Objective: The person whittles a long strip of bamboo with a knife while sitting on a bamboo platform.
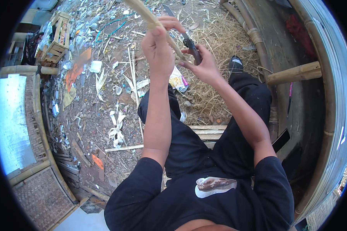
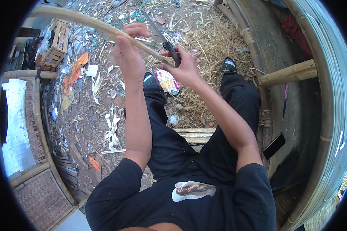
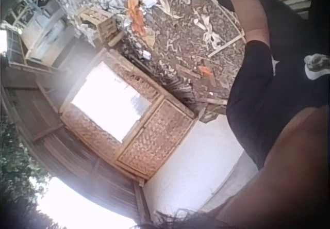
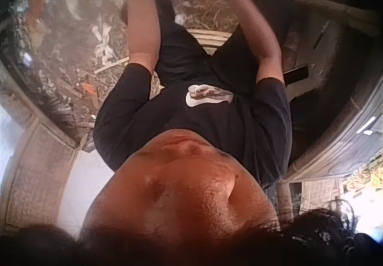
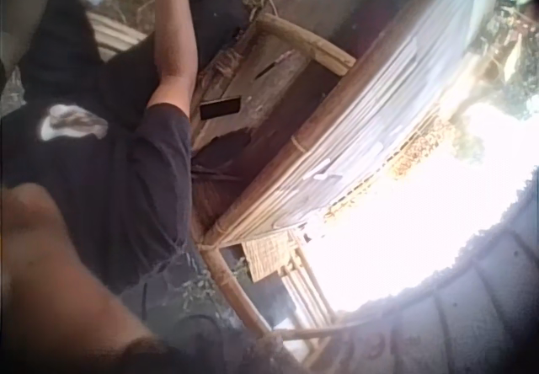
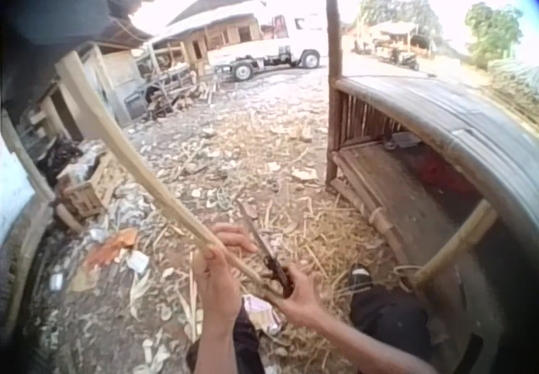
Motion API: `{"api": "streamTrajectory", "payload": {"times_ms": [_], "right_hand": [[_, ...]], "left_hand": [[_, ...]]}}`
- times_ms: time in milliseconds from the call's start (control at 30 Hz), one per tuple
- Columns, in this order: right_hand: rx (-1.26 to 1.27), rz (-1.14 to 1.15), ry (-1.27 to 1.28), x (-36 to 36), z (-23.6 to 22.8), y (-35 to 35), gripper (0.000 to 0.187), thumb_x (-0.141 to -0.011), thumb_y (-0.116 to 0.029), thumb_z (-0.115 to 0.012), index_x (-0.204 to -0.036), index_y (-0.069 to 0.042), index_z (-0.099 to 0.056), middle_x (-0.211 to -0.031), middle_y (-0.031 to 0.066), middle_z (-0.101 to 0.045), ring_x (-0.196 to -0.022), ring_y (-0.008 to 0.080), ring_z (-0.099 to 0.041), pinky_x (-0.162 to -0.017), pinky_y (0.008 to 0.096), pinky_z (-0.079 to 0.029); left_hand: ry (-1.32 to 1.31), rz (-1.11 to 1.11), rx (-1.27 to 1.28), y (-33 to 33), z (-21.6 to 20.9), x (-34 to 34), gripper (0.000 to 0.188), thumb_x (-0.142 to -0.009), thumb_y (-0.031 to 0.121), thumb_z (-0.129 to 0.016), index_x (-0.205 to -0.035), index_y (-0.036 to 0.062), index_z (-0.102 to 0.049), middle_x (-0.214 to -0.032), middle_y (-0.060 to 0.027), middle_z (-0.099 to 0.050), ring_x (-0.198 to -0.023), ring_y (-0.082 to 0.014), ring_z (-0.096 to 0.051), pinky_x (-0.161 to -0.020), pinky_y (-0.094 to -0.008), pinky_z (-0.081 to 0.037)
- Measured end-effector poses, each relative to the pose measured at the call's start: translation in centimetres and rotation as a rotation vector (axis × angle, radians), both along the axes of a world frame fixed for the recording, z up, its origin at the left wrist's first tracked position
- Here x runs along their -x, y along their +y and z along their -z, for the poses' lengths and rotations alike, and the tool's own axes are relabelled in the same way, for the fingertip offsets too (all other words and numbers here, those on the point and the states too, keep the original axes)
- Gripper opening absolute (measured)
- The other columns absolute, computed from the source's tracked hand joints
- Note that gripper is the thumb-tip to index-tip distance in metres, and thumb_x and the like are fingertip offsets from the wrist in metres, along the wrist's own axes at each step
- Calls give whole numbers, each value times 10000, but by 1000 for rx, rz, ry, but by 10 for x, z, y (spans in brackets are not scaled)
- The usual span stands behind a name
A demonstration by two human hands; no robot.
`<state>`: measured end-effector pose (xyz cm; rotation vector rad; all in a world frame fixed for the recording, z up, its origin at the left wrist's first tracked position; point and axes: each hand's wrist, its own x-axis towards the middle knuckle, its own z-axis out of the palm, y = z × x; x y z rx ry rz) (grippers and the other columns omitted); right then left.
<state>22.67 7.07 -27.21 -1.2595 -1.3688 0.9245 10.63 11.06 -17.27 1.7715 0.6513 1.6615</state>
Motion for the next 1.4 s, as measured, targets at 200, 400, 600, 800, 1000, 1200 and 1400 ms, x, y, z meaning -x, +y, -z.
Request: {"api": "streamTrajectory", "payload": {"times_ms": [200, 400, 600, 800, 1000, 1200, 1400], "right_hand": [[71, 78, -93, -8, -26, 27, 364, -728, -224, -794, -936, -24, -573, -751, -1, -598, -648, 72, -555, -579, 239, -453], [-129, 150, 254, -50, -32, 59, 302, -772, -247, -766, -836, -23, -574, -660, -18, -574, -553, 47, -548, -481, 204, -439], [-99, 168, 263, -78, -37, 66, 321, -773, -302, -763, -773, -31, -590, -584, -28, -546, -497, 23, -480, -429, 186, -350], [-146, 168, 365, -75, -38, 68, 238, -834, -233, -706, -887, -16, -625, -717, 17, -641, -516, 16, -458, -471, 174, -346], [61, 304, 241, -72, -62, 58, 192, -811, -162, -721, -772, -34, -583, -575, -25, -512, -475, 63, -464, -440, 226, -362], [40, 375, 221, -70, -44, 68, 233, -778, -182, -753, -745, -33, -577, -567, -26, -512, -466, 61, -461, -431, 229, -364], [41, 320, 300, -67, -48, 65, 241, -791, -194, -746, -721, -30, -584, -556, -30, -508, -458, 56, -451, -424, 224, -357]], "left_hand": [[65, -239, -71, 14, 21, -3, 509, -972, 465, -371, -1118, 32, -596, -1022, -82, -610, -941, -148, -555, -776, -287, -419], [596, -103, 646, 18, 35, -3, 529, -873, 433, -587, -1194, 16, -539, -1047, -165, -568, -925, -216, -561, -802, -344, -447], [1049, 81, 501, 8, 69, -8, 537, -828, 363, -657, -1221, 22, -522, -994, -183, -620, -892, -303, -617, -793, -382, -486], [1224, 250, 673, 6, 70, -12, 319, -810, 254, -703, -974, -4, -611, -803, -124, -652, -738, -215, -645, -688, -340, -508], [1042, 483, 797, -2, 59, -25, 326, -776, 271, -737, -810, -28, -613, -683, -101, -639, -632, -170, -630, -602, -301, -494], [1179, 137, 632, -6, 66, -30, 332, -735, 271, -752, -845, -24, -648, -683, -156, -644, -634, -265, -642, -613, -362, -505], [1141, 164, 609, -2, 79, -25, 261, -758, 256, -725, -800, 2, -680, -694, -162, -644, -644, -304, -629, -643, -396, -495]]}}
